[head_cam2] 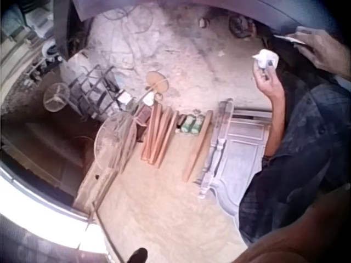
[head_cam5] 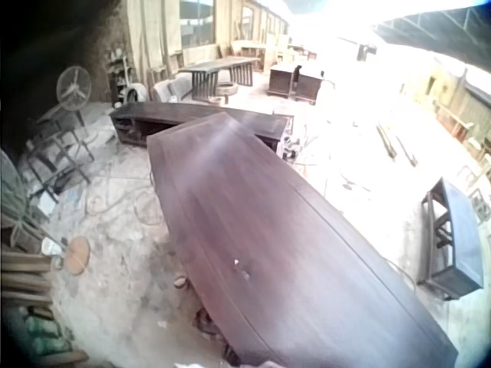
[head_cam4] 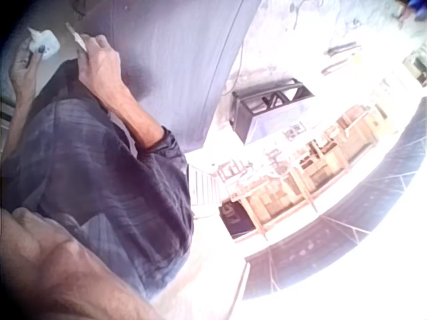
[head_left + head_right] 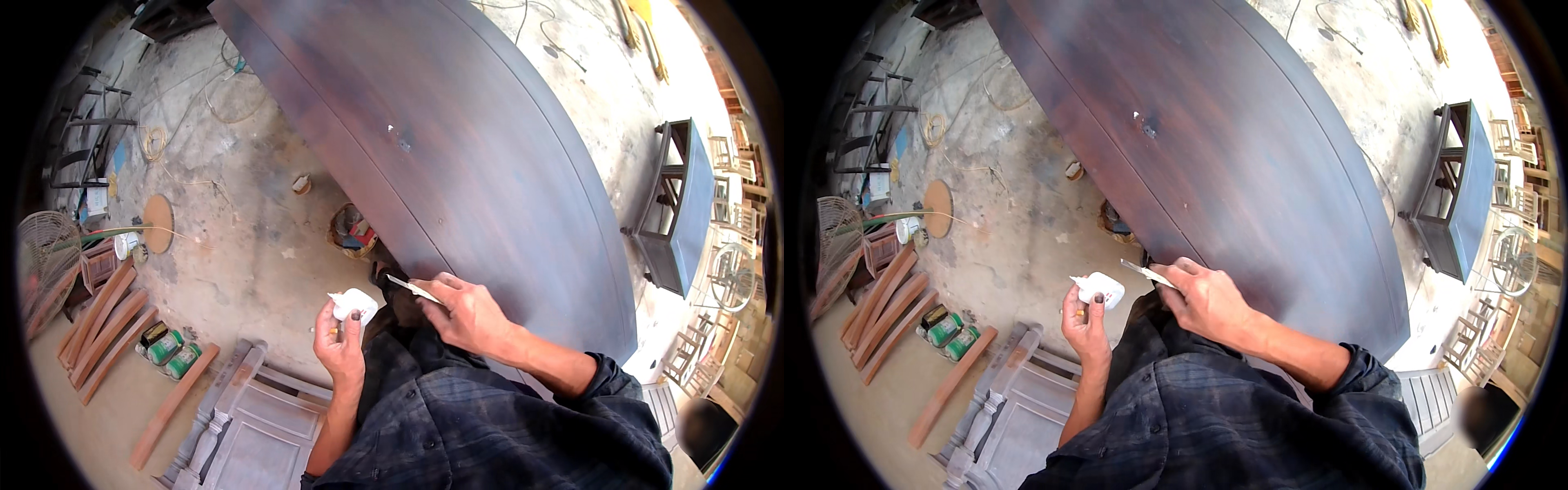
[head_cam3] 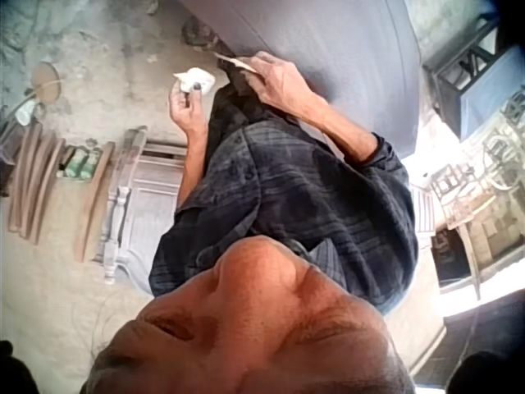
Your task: The person applies a white substance from a bottle onto a dark wooden table surface, spreads it with a small tool, and then rubs the area with a cloth. The person works on several small spots along the table's edge and center.
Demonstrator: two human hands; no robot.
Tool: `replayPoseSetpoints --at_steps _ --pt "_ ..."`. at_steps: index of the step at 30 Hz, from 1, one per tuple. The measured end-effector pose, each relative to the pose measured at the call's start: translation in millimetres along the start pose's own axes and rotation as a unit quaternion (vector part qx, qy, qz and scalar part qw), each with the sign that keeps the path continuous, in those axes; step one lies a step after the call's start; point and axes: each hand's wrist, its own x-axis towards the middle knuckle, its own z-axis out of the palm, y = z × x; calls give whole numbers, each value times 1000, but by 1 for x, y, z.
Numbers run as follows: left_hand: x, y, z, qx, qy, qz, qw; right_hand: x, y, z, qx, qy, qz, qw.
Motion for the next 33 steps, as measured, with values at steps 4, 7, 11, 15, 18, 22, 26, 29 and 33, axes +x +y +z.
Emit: replayPoseSetpoints --at_steps 4,7,11,15,18,22,26,29,33 --pt "-2 20 3 9 -33 16 999 5 -11 30 151 8 -52 987" --pt "-4 34 0 1 -39 41 998 9 -15 39 181 -7 -53 982" --pt "-14 43 0 45 -42 64 996 13 -27 37 198 2 -57 979" --pt "-13 43 1 61 -100 132 984 9 -25 29 208 -5 -54 977" --pt "-7 67 -1 82 -165 140 973 2 -15 29 230 34 -77 970" --pt "3 70 -12 58 -191 148 969 -12 1 26 185 95 -116 971" --pt "14 79 -10 114 -207 152 960 -23 7 13 131 127 -175 967" --pt "22 70 -7 85 -222 106 966 -34 15 10 126 145 -179 965" --pt "35 72 5 139 -259 18 956 -50 14 7 134 151 -145 969"
